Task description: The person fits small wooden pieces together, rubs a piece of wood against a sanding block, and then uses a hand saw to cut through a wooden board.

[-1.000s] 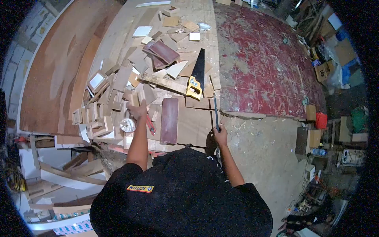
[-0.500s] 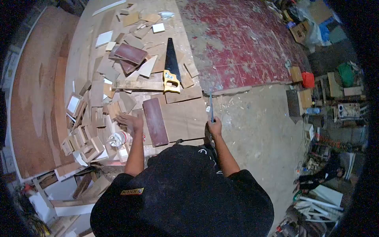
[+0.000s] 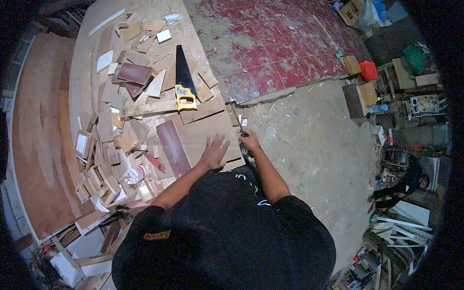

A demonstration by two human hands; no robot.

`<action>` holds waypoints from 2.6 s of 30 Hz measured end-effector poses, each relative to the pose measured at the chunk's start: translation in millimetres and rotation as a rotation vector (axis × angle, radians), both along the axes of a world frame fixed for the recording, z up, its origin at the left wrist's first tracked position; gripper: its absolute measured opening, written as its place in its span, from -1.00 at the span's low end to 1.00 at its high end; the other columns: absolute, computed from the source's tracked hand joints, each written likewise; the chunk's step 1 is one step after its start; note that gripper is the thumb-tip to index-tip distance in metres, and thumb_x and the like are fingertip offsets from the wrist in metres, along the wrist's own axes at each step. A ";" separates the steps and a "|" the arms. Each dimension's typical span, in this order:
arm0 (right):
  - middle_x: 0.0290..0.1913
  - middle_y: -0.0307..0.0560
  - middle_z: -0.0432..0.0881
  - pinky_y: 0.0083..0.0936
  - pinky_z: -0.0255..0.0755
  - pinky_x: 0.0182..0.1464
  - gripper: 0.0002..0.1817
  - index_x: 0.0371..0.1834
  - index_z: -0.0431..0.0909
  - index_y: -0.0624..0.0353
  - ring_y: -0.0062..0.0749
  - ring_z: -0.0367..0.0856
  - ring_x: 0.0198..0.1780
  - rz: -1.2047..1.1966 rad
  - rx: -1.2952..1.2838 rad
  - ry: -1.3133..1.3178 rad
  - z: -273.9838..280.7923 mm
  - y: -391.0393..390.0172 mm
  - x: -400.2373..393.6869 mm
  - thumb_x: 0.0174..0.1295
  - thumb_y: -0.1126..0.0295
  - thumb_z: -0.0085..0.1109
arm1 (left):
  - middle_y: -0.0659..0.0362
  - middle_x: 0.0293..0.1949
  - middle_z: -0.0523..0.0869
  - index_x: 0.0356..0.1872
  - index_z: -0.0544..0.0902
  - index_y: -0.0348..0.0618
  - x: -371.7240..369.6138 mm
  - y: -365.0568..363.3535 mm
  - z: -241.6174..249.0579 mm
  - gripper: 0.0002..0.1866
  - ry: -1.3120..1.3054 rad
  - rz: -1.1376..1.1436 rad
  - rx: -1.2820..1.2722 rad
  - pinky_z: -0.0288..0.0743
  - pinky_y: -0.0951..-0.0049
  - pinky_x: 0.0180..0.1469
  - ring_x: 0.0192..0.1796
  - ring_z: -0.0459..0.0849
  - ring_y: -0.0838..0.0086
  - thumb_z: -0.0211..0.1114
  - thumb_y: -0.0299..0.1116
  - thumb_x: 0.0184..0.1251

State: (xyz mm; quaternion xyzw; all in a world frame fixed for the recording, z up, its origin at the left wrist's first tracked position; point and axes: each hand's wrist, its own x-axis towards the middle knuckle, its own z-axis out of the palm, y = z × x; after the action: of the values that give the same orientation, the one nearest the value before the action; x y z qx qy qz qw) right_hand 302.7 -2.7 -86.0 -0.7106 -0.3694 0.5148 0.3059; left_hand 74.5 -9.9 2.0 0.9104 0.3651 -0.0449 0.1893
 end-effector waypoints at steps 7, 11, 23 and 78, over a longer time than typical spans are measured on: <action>0.09 -0.14 0.51 -0.47 0.50 0.01 -0.18 0.34 0.33 0.08 -0.41 0.52 0.01 0.420 0.120 0.263 4.1 1.6 17.9 -0.16 0.65 0.27 | -0.20 0.46 0.02 0.43 0.16 -0.13 37.9 -17.6 -5.8 -0.08 0.138 0.111 -0.056 -0.12 -0.49 0.31 0.50 -0.05 -0.14 0.36 -0.22 -0.02; 0.22 -0.12 0.43 -0.44 0.46 0.10 -0.05 0.42 0.22 0.06 -0.34 0.47 0.12 0.516 0.128 0.335 -0.3 10.3 23.0 -0.21 0.67 0.28 | -0.19 0.48 -0.05 0.46 0.11 -0.09 57.6 -29.6 -17.8 -0.20 0.220 0.245 -0.023 -0.14 -0.53 0.29 0.51 -0.09 -0.15 0.20 -0.39 0.14; 0.16 -0.08 0.50 -0.43 0.41 0.19 -0.18 0.28 0.35 0.12 -0.32 0.49 0.14 0.653 0.200 0.213 4.4 18.9 28.2 -0.18 0.58 0.44 | -0.22 0.50 -0.14 0.47 0.10 0.00 83.4 -48.9 -41.5 -0.37 0.244 0.472 0.030 -0.13 -0.67 0.18 0.51 -0.21 -0.26 -0.01 -0.42 0.37; -0.50 -0.27 0.55 -0.61 0.40 -0.52 -0.66 -0.17 0.59 0.21 -0.61 0.47 -0.56 0.100 -0.097 0.368 -6.7 44.4 59.1 -0.01 0.36 0.42 | -0.25 0.49 -0.16 0.43 0.12 -0.18 82.4 -51.0 -48.0 -0.38 0.142 0.470 0.113 -0.22 -0.77 0.08 0.50 -0.24 -0.31 -0.03 -0.44 0.32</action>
State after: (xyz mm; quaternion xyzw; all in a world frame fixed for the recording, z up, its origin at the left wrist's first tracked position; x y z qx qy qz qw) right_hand 361.8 41.7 -92.7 -0.5990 -0.3169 0.6679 0.3077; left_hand 156.9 -60.9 -45.9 0.8043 0.5809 -0.0432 0.1171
